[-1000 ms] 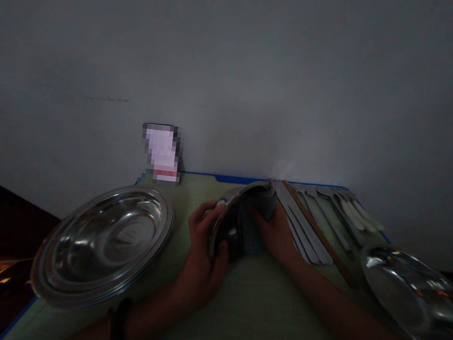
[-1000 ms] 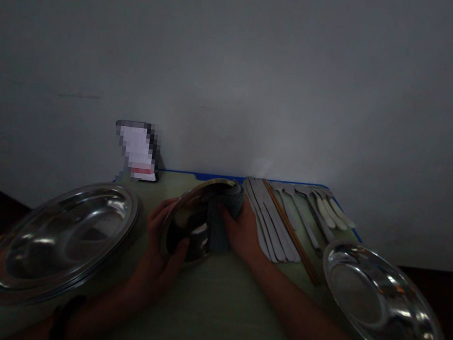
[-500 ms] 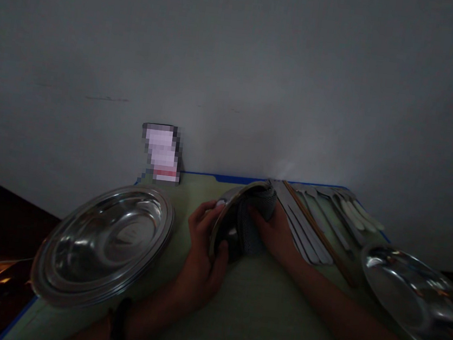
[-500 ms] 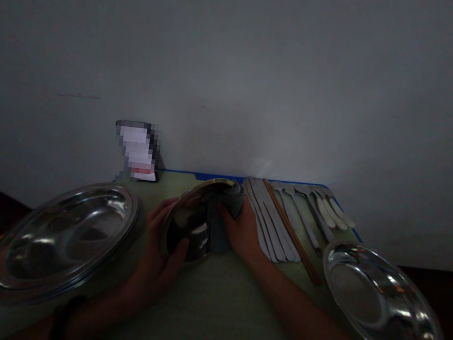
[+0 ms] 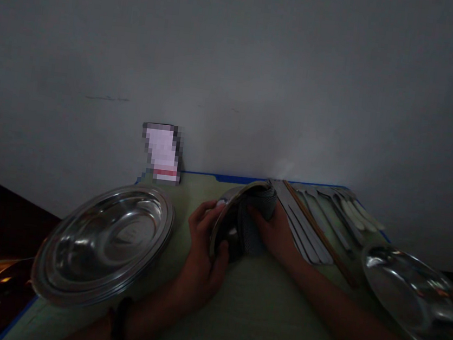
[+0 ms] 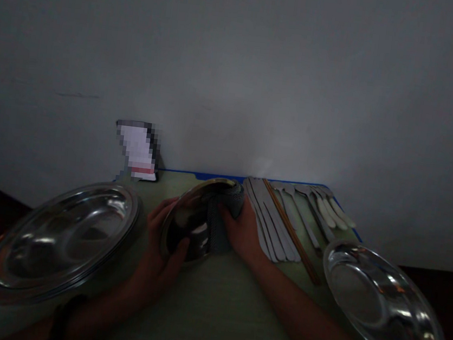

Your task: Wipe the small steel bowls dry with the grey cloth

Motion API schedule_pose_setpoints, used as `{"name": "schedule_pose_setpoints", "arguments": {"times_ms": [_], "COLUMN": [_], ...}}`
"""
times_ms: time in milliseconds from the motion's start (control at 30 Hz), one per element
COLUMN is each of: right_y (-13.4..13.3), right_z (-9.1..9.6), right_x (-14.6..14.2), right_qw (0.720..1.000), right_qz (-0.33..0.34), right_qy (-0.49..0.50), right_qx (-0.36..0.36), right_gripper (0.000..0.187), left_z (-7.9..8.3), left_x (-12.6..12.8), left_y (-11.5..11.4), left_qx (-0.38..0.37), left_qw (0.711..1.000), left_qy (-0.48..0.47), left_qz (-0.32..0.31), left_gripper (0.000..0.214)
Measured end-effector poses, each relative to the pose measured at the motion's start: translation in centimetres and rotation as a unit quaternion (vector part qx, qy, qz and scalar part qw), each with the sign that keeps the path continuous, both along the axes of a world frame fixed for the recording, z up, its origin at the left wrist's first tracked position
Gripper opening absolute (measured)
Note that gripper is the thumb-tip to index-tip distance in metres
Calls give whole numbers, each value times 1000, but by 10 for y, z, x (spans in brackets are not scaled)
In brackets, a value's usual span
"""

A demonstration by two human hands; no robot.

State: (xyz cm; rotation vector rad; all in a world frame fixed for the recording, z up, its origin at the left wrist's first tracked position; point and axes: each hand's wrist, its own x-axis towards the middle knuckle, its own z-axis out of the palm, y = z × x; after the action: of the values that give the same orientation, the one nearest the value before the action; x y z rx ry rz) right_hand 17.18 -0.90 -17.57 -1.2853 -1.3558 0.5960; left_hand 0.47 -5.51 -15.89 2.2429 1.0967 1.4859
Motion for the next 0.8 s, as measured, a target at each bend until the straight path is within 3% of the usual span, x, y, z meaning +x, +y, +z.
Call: {"name": "schedule_pose_setpoints", "arguments": {"times_ms": [800], "right_y": [0], "right_z": [0], "right_x": [1], "right_qw": [1000], "right_qz": [-2], "right_qy": [-8], "right_qx": [-8], "right_gripper": [33], "left_z": [0], "left_x": [0], "left_y": [1], "left_qx": [-2], "left_qw": [1000], "left_qy": [4], "left_qz": [5], "left_gripper": [59]}}
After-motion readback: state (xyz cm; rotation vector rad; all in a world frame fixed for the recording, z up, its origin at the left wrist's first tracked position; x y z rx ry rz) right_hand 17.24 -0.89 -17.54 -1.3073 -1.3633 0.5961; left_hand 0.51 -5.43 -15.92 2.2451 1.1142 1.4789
